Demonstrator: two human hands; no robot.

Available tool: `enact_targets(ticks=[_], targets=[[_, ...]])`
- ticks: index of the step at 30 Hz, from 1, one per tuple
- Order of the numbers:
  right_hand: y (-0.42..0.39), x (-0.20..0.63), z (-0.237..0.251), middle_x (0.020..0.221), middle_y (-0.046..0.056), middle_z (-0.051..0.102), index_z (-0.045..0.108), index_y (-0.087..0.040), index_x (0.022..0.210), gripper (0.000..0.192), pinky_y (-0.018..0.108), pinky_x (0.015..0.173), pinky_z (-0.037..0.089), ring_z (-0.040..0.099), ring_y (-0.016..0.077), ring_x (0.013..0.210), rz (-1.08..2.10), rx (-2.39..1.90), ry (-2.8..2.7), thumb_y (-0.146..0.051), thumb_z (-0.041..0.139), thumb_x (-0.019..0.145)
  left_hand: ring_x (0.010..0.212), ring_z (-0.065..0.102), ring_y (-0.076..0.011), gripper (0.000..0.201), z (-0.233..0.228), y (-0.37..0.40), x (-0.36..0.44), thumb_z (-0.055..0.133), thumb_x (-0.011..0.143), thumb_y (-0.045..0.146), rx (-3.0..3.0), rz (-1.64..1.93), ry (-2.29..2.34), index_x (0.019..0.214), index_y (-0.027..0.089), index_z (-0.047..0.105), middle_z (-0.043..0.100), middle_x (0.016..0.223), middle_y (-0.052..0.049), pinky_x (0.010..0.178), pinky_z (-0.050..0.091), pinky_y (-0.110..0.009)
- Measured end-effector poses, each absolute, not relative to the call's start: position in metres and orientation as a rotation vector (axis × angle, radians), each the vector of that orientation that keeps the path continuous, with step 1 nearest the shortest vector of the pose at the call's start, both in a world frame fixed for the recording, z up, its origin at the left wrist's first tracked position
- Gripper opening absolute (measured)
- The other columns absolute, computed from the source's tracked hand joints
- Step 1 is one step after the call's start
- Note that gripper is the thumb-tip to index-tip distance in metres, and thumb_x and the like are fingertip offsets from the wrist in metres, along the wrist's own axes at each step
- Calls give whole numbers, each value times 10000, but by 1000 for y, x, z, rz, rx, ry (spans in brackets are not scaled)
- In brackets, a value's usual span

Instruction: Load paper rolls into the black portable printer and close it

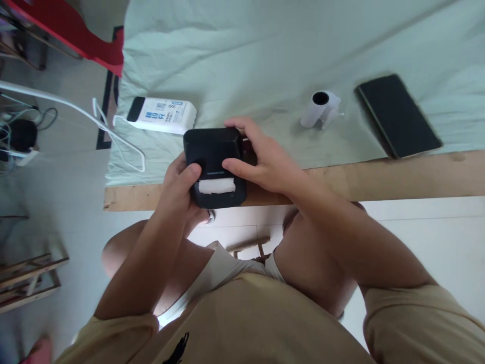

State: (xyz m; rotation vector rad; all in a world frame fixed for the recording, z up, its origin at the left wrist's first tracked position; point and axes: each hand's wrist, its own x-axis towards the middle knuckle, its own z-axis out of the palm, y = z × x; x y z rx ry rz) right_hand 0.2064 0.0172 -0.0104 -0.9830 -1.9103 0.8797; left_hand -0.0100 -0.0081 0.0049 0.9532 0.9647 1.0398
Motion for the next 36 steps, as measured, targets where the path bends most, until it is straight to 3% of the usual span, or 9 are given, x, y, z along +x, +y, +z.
enact_targets(ticks=[3, 10, 13, 17, 21, 25, 36], targets=[[21, 206, -15, 1326, 43, 693, 465, -352, 1467, 568, 420, 958, 649, 714, 239, 1139, 770, -1016, -1928, -498, 663, 955, 686, 742, -180, 433, 1, -4, -13, 814, 848, 529, 982, 1077, 980, 1171, 255, 724, 751, 889, -20, 553, 572, -252], [19, 198, -15, 1397, 75, 675, 445, -287, 1482, 541, 438, 1046, 615, 688, 240, 1217, 674, -1087, -1934, -492, 588, 1001, 1181, 756, -279, 532, -5, 0, -15, 692, 896, 667, 1012, 1135, 967, 1253, 274, 700, 769, 1207, -64, 907, 648, -334], [16, 197, -15, 1409, 87, 665, 491, -293, 1466, 518, 459, 1056, 608, 664, 259, 1268, 555, -1136, -1911, -507, 581, 1003, 1283, 711, -305, 585, -2, 1, -10, 638, 886, 749, 1011, 1168, 955, 1189, 255, 710, 774, 1184, -73, 980, 637, -369], [12, 198, -11, 1343, 93, 666, 523, -296, 1451, 475, 438, 1031, 613, 664, 243, 1236, 463, -1104, -1893, -522, 521, 1034, 1224, 739, -334, 617, 2, 1, -7, 629, 859, 802, 933, 1124, 993, 1066, 229, 723, 797, 1046, -75, 949, 655, -413], [11, 201, -6, 1090, 59, 675, 534, -315, 1389, 366, 422, 920, 621, 693, 212, 1007, 391, -1112, -1832, -458, 465, 1059, 1150, 773, -334, 684, -2, 3, -11, 587, 858, 842, 822, 1070, 1031, 1082, 212, 732, 814, 1029, -79, 902, 671, -424], [11, 203, -6, 906, 7, 631, 495, -336, 1386, 384, 391, 797, 601, 653, 192, 830, 443, -1087, -1854, -444, 543, 1020, 1095, 792, -308, 660, -7, 5, -15, 584, 874, 828, 789, 1089, 1040, 1101, 225, 725, 820, 1028, -65, 872, 674, -407], [7, 204, -3, 962, 7, 615, 467, -322, 1430, 590, 391, 821, 578, 632, 206, 878, 666, -981, -1955, -401, 713, 899, 817, 782, -207, 465, -10, 1, -11, 627, 938, 696, 798, 1258, 1066, 910, 239, 710, 746, 790, 15, 693, 657, -319]])
